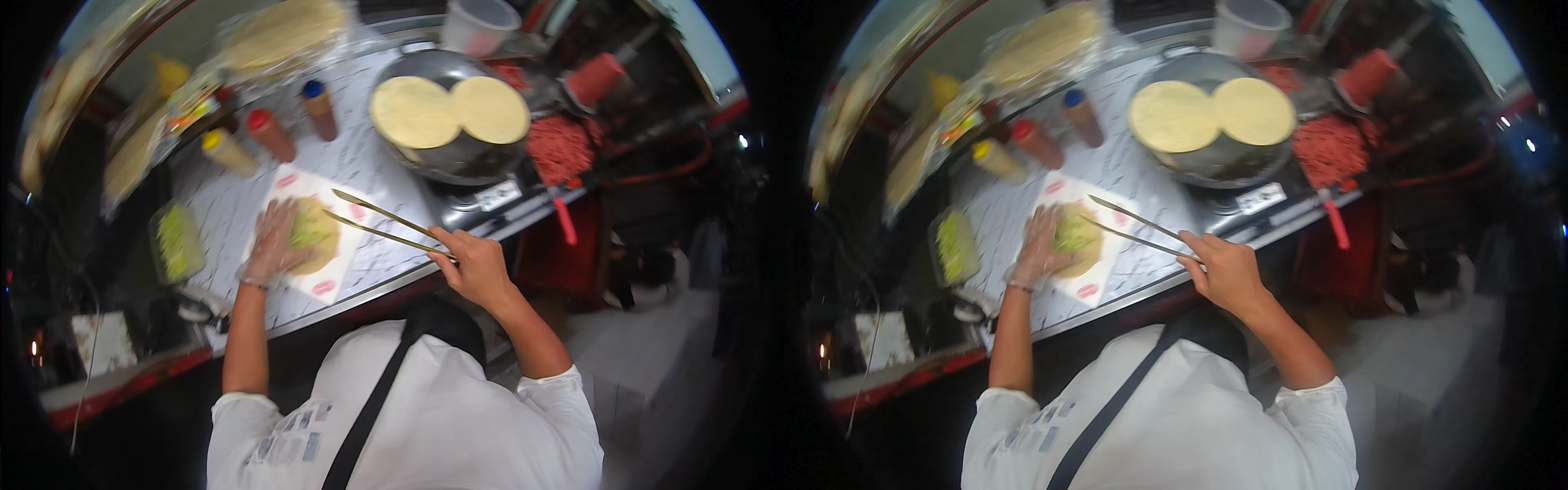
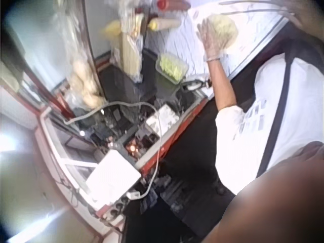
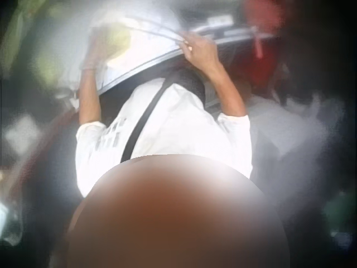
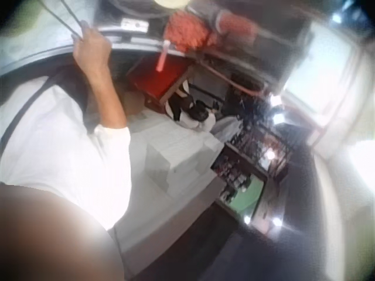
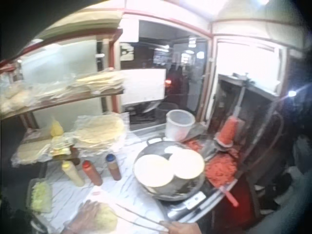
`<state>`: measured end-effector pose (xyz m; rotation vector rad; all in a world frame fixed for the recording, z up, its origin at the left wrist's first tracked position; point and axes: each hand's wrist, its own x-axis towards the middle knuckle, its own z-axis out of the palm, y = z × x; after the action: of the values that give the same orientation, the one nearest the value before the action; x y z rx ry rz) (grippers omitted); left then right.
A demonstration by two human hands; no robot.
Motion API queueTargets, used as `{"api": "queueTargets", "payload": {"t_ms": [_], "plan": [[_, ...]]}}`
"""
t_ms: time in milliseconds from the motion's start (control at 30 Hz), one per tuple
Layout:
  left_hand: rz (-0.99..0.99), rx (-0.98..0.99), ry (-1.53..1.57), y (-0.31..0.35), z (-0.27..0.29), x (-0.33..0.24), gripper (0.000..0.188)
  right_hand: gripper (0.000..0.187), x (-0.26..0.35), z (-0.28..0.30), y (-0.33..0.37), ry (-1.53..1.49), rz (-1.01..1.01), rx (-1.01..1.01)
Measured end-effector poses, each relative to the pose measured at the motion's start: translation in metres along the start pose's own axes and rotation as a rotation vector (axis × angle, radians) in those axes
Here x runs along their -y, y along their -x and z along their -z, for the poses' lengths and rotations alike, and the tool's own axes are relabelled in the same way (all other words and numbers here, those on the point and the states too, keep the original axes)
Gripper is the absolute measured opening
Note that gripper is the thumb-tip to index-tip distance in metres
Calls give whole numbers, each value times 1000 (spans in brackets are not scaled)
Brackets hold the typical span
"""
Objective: The person places flatbreads on a griddle, flips them with tongs, then assembles a wrap by adding shredded lettuce and shaved meat from a vertical rotisserie onto a flatbread. The person handles multiple flatbreads and ingredients in sequence.
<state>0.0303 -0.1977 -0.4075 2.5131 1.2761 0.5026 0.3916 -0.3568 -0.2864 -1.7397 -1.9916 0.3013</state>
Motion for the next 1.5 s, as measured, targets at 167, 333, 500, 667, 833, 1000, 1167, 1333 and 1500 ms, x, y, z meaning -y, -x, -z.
{"api": "queueTargets", "payload": {"t_ms": [167,333,500,667,833,1000,1167,1333,1500], "plan": [[246,247,-15,6,-10,2,82,36,-75,80,2,-12,-105,-405],[275,87,-106,18,-11,-24,72,41,-225,133,-39,170,-522,-441],[312,-285,34,17,2,-53,53,46,-331,121,-91,290,-723,-313],[495,-456,188,29,-6,-72,37,39,-351,93,-121,315,-448,-179],[524,-471,120,42,-14,-94,34,27,-357,104,-121,345,-298,-190],[567,-485,67,52,-12,-98,33,20,-351,134,-112,360,-203,-308],[557,-540,125,61,-10,-86,33,19,-326,159,-105,372,-138,-407],[528,-523,90,66,1,-69,29,24,-281,189,-93,374,-67,-480],[548,-533,212,77,11,-38,24,26,-181,204,-75,170,82,-457]]}}
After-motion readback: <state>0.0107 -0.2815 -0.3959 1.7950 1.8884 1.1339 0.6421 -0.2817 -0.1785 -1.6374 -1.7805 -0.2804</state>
